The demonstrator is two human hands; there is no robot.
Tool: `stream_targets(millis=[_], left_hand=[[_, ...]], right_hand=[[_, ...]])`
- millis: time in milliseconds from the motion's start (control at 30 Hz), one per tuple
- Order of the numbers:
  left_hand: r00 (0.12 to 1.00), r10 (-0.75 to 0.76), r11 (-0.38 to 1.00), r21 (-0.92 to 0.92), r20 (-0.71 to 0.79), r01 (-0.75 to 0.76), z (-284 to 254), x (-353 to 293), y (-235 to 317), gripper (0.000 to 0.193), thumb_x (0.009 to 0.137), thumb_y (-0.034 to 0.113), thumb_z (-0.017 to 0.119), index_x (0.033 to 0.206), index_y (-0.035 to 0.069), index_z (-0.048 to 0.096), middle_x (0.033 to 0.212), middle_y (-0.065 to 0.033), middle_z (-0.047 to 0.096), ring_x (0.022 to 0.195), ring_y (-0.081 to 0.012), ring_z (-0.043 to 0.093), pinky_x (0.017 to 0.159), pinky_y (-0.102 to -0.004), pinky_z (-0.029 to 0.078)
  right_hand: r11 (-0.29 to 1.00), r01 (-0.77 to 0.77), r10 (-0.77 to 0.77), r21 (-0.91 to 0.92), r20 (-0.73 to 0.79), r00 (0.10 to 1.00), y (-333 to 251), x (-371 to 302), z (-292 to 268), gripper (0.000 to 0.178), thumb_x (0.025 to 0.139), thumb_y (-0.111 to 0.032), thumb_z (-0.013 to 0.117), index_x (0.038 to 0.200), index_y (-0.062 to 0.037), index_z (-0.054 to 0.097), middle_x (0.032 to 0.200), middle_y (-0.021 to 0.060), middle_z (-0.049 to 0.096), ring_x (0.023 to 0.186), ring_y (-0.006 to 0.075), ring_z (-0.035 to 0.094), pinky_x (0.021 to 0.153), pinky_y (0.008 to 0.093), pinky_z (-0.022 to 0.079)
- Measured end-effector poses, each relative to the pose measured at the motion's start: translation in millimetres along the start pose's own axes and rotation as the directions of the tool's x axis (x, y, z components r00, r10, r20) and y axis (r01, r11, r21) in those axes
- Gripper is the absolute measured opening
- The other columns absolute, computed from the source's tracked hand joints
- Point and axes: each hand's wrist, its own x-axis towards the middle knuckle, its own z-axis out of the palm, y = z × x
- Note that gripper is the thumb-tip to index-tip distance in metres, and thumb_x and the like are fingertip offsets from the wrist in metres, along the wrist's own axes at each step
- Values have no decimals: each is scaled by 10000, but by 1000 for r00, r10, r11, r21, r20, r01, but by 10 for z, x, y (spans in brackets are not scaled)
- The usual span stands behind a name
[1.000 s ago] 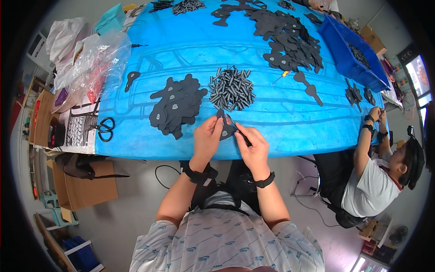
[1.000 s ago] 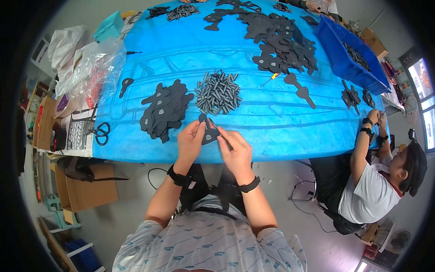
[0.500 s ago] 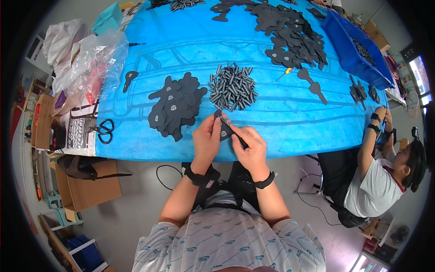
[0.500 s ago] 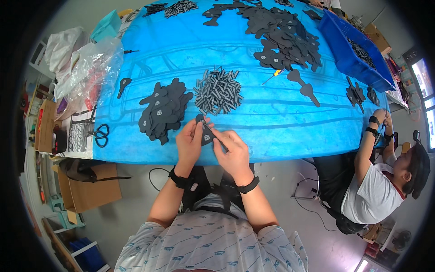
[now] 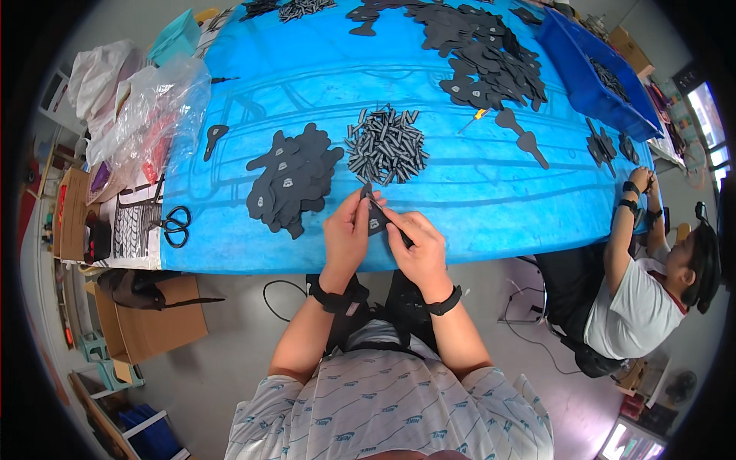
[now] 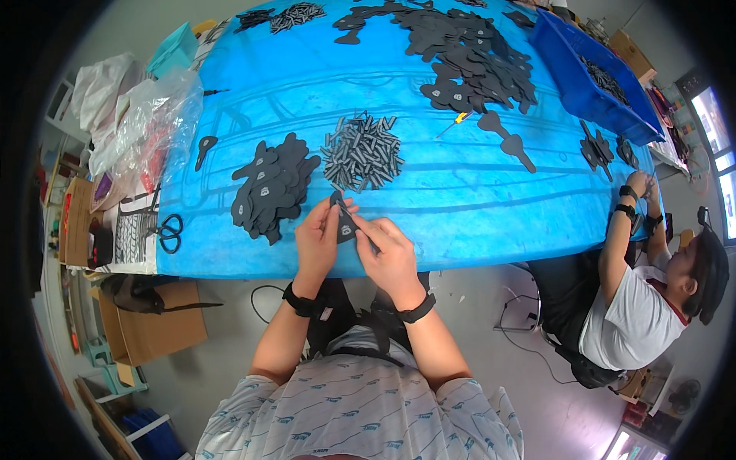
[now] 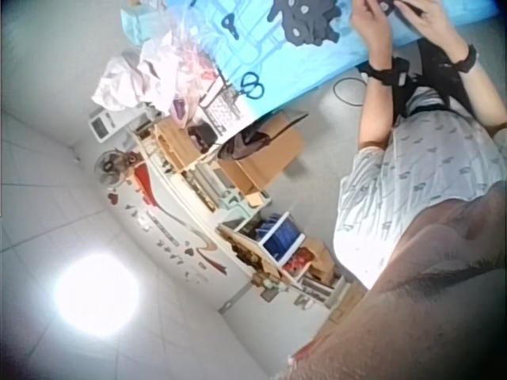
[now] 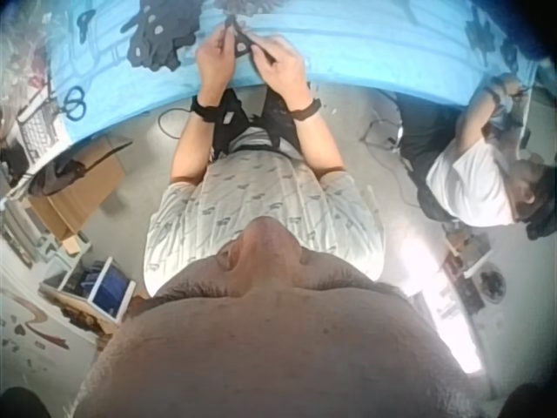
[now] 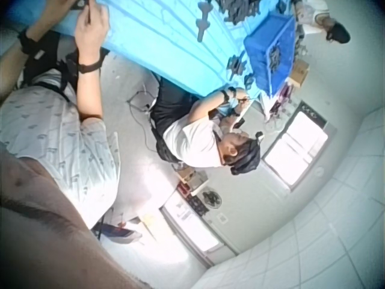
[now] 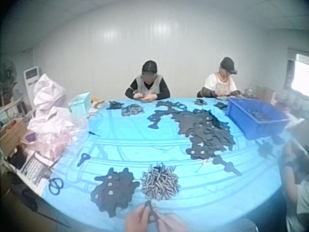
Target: The person is adjusting a wrist-mounted sensor and then begins assembling or inspecting small black components for shoes at a workstation with others.
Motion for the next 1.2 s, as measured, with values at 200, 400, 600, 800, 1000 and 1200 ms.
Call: stream_targets(millis=[200, 400, 600, 800, 1000, 1200], left_hand=[[999, 42, 995, 92, 17, -43, -15, 7, 15, 255, 972, 19, 446, 1191, -36, 564, 1024, -123, 690, 928, -179, 682, 775, -277, 538], [995, 68, 980, 184, 68, -80, -39, 19, 29, 258, 977, 23, 428, 1196, -8, 561, 1001, -113, 688, 933, -182, 684, 766, -275, 530], [994, 84, 973, 209, 75, -98, -15, 19, 39, 248, 978, 29, 421, 1177, -5, 565, 994, -109, 685, 937, -195, 686, 764, -279, 529], [991, 103, 959, 255, 88, -122, -13, 21, 31, 248, 979, 35, 421, 1173, 0, 572, 986, -111, 686, 922, -189, 687, 758, -287, 528], [987, 140, 940, 303, 82, -159, 0, 18, 15, 250, 974, 34, 430, 1173, 9, 580, 982, -116, 687, 893, -193, 688, 740, -292, 524], [984, 161, 927, 331, 69, -175, 30, 6, 66, 253, 968, 35, 446, 1176, 14, 589, 973, -120, 690, 869, -199, 688, 733, -294, 522]], right_hand=[[1000, 14, -14, 10, -9, 1000, 12, 2, -1, 267, 815, 12, 642, 1073, -39, 688, 811, 92, 628, 599, 188, 584, 558, 284, 474], [1000, 17, -17, 23, -11, 1000, 22, -4, 11, 256, 822, 4, 636, 1070, -38, 688, 817, 99, 628, 602, 193, 590, 559, 288, 478], [1000, 10, -10, 16, -1, 1000, 37, -11, 0, 238, 826, -1, 633, 1056, -35, 686, 818, 101, 626, 604, 208, 595, 562, 298, 483], [1000, 8, -8, 27, 0, 1000, 47, -10, 5, 239, 835, -4, 628, 1066, -35, 680, 828, 109, 625, 609, 233, 597, 573, 307, 486], [1000, 7, -7, -13, 28, 1000, 34, -32, 12, 238, 847, -8, 617, 1078, -25, 671, 837, 122, 622, 651, 256, 604, 596, 324, 489], [996, -40, 37, 79, 36, 999, 105, -12, -8, 266, 850, -13, 624, 1108, -55, 676, 857, 101, 634, 658, 208, 595, 586, 285, 472]])
